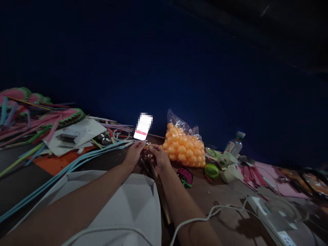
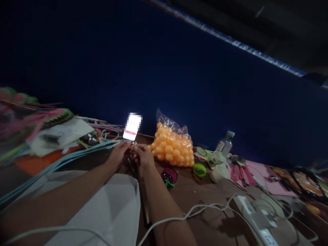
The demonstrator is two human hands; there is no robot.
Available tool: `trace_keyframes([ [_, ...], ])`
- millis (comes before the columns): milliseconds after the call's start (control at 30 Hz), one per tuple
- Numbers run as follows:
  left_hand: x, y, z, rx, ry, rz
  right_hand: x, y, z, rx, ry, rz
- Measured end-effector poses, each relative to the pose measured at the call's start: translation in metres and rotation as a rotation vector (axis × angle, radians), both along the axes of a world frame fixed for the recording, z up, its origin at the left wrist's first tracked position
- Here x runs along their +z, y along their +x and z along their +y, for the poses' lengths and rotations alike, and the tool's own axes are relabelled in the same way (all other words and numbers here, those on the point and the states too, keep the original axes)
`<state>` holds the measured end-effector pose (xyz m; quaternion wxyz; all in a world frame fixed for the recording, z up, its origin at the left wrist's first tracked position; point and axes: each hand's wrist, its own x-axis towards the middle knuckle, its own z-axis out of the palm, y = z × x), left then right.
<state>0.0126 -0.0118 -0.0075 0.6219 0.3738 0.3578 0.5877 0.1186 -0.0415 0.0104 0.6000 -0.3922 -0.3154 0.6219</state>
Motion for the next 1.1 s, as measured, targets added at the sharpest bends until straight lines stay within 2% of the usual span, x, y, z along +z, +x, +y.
trace_keyframes([
  [1100, 0.0019, -0.0025, 0.0008, -0.076, 0.02, -0.046, -0.0049, -0.0084, 0.0, -0.094, 0.044, -0.01],
])
